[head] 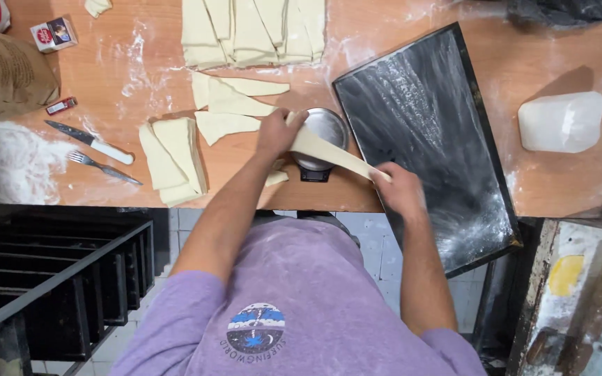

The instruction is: Weighing, shaping, and arranging dough for pastries on a baking tray in a bakery.

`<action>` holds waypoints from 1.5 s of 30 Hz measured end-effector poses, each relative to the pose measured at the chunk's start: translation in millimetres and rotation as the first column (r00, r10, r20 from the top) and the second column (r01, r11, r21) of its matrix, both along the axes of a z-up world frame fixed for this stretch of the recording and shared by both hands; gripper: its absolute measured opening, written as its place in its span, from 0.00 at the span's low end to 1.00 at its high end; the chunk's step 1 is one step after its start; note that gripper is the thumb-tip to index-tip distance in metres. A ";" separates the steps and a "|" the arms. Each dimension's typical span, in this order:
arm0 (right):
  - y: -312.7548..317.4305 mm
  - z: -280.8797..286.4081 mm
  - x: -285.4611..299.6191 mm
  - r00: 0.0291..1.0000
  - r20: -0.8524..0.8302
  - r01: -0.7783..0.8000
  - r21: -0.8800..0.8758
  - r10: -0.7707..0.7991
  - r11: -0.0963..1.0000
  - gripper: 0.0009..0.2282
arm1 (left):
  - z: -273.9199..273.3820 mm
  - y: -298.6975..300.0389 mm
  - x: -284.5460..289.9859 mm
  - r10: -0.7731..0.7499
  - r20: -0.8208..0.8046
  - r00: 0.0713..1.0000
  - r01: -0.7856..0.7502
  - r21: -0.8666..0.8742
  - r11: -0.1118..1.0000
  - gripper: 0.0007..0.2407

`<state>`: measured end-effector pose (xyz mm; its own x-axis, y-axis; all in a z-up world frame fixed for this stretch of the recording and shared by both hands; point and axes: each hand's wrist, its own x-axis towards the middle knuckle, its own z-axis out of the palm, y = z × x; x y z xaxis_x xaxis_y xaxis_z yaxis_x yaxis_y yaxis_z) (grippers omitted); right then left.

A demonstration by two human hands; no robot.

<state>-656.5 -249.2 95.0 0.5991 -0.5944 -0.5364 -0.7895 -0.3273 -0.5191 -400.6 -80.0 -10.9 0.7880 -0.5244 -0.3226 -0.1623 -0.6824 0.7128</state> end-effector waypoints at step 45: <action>130.3 -77.3 78.5 0.809 0.480 0.030 -0.609 0.338 0.793 0.11 | 12.6 212.7 -52.2 -0.241 -0.367 0.898 0.195 -0.158 0.968 0.15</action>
<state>-578.0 -119.0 17.7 0.7816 -0.5406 0.3111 -0.3441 -0.7898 -0.5078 -452.8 132.7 1.8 0.4784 -0.7203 -0.5023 0.0016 -0.5713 0.8208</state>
